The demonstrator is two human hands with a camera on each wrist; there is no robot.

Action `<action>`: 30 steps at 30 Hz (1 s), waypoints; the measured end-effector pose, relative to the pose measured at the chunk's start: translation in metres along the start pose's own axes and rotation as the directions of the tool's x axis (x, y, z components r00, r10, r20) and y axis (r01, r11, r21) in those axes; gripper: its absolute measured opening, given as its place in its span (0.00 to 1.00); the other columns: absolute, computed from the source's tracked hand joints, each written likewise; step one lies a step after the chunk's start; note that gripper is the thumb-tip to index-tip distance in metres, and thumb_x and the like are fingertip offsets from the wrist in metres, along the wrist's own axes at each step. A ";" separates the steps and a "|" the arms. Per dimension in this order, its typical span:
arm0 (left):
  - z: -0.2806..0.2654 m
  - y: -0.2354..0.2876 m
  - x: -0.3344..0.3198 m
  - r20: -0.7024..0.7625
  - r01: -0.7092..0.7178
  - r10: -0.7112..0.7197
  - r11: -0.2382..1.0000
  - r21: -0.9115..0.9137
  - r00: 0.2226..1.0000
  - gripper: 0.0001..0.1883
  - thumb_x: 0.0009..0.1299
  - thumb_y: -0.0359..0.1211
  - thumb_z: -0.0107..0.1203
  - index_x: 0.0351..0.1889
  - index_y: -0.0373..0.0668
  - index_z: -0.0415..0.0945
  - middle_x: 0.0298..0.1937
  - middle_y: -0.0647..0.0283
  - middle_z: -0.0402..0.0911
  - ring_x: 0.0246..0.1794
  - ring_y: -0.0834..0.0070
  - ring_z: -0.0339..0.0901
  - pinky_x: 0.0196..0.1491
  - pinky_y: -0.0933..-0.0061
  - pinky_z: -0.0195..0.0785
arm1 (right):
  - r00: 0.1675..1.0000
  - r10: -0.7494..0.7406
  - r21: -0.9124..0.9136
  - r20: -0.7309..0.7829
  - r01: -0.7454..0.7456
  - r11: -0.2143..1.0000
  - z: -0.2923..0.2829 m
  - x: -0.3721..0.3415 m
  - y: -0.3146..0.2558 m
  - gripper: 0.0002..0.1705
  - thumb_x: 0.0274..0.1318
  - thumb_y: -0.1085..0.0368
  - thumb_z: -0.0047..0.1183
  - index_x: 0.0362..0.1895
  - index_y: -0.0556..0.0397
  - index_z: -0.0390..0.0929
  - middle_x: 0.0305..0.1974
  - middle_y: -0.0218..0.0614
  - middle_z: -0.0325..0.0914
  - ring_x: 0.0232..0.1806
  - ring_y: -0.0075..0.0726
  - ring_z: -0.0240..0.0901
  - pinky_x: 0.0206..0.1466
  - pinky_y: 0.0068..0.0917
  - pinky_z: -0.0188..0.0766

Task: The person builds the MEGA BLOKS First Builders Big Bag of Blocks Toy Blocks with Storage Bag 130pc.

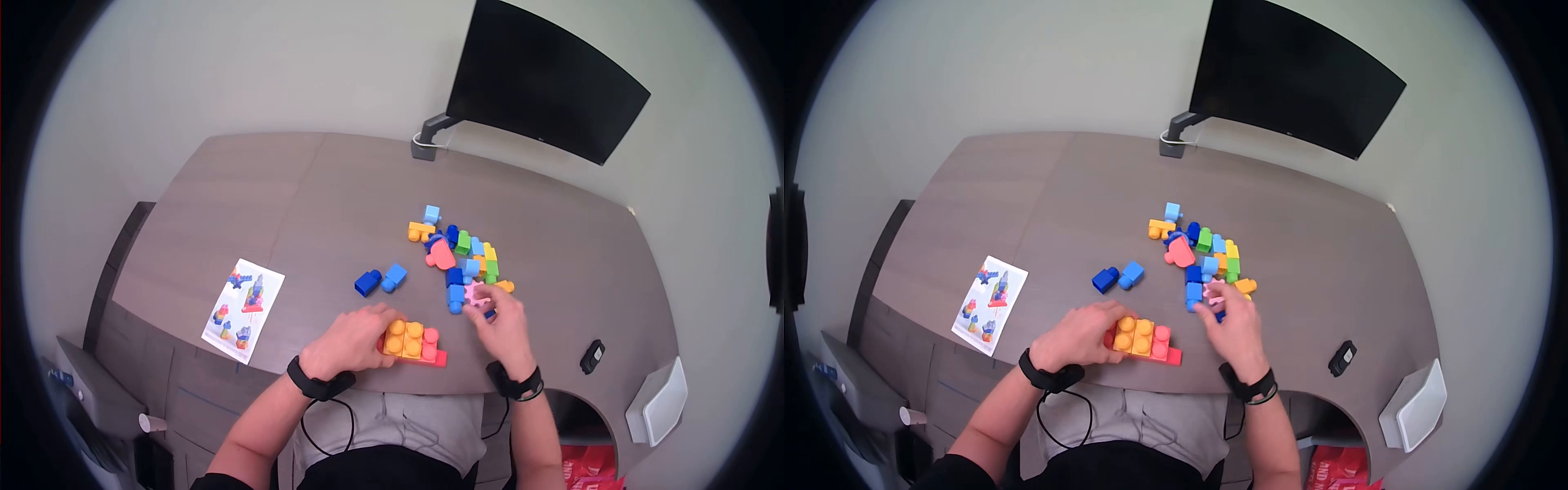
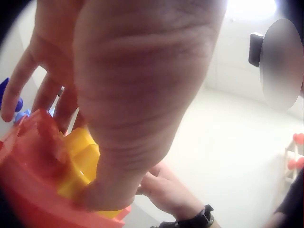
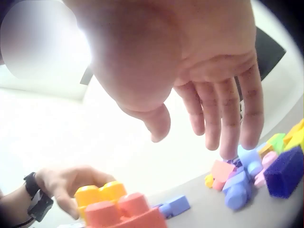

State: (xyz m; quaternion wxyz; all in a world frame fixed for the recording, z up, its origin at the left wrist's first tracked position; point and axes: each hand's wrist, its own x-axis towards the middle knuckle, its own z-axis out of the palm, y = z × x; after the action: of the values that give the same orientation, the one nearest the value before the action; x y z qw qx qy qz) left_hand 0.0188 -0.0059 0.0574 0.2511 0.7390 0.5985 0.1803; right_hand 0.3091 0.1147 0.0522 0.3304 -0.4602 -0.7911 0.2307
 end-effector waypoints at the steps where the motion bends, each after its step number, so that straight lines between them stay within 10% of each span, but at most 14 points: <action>1: -0.002 0.000 -0.001 0.003 0.013 -0.013 1.000 -0.006 1.000 0.37 0.62 0.41 0.80 0.71 0.49 0.81 0.65 0.57 0.86 0.66 0.52 0.85 0.64 0.50 0.83 | 0.998 -0.048 -0.062 -0.033 0.046 0.997 0.000 0.014 0.007 0.22 0.63 0.59 0.79 0.58 0.52 0.90 0.46 0.40 0.94 0.41 0.46 0.92 0.51 0.43 0.88; 8: 0.000 -0.009 0.001 0.002 0.007 -0.007 1.000 -0.018 1.000 0.37 0.63 0.42 0.80 0.71 0.50 0.81 0.64 0.57 0.86 0.67 0.52 0.85 0.66 0.50 0.83 | 0.954 -0.138 -0.200 0.266 0.194 0.960 0.051 0.120 -0.010 0.14 0.64 0.58 0.75 0.49 0.49 0.92 0.46 0.39 0.93 0.44 0.44 0.92 0.48 0.44 0.87; 11: 0.003 -0.012 0.003 0.000 -0.005 0.005 1.000 -0.019 1.000 0.37 0.63 0.43 0.80 0.72 0.50 0.80 0.64 0.58 0.85 0.67 0.52 0.84 0.65 0.50 0.84 | 0.897 -0.322 -0.450 0.304 0.433 0.781 0.093 0.152 -0.002 0.17 0.62 0.56 0.76 0.50 0.48 0.91 0.49 0.39 0.89 0.55 0.46 0.88 0.55 0.46 0.85; 14: 0.004 -0.013 0.003 -0.001 -0.008 0.008 1.000 -0.026 1.000 0.37 0.63 0.43 0.79 0.71 0.51 0.80 0.65 0.58 0.85 0.68 0.53 0.84 0.65 0.50 0.84 | 0.928 -0.252 -0.699 0.273 0.371 0.611 0.130 0.170 0.008 0.20 0.61 0.58 0.75 0.55 0.49 0.90 0.54 0.39 0.86 0.65 0.49 0.81 0.63 0.51 0.80; 30: 0.012 -0.021 0.004 -0.040 -0.069 0.066 0.995 -0.067 0.997 0.36 0.63 0.41 0.78 0.71 0.47 0.80 0.63 0.56 0.84 0.68 0.51 0.83 0.66 0.50 0.83 | 0.869 -0.294 -0.584 0.397 0.487 0.649 0.120 0.155 -0.001 0.18 0.61 0.68 0.67 0.56 0.48 0.90 0.55 0.39 0.90 0.67 0.49 0.79 0.79 0.64 0.68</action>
State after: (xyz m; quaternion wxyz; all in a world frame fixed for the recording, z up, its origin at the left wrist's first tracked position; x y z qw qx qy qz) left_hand 0.0097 -0.0001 0.0356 0.2587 0.7463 0.5713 0.2233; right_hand 0.1645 0.2431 0.0198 0.0756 -0.3285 -0.9375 -0.0859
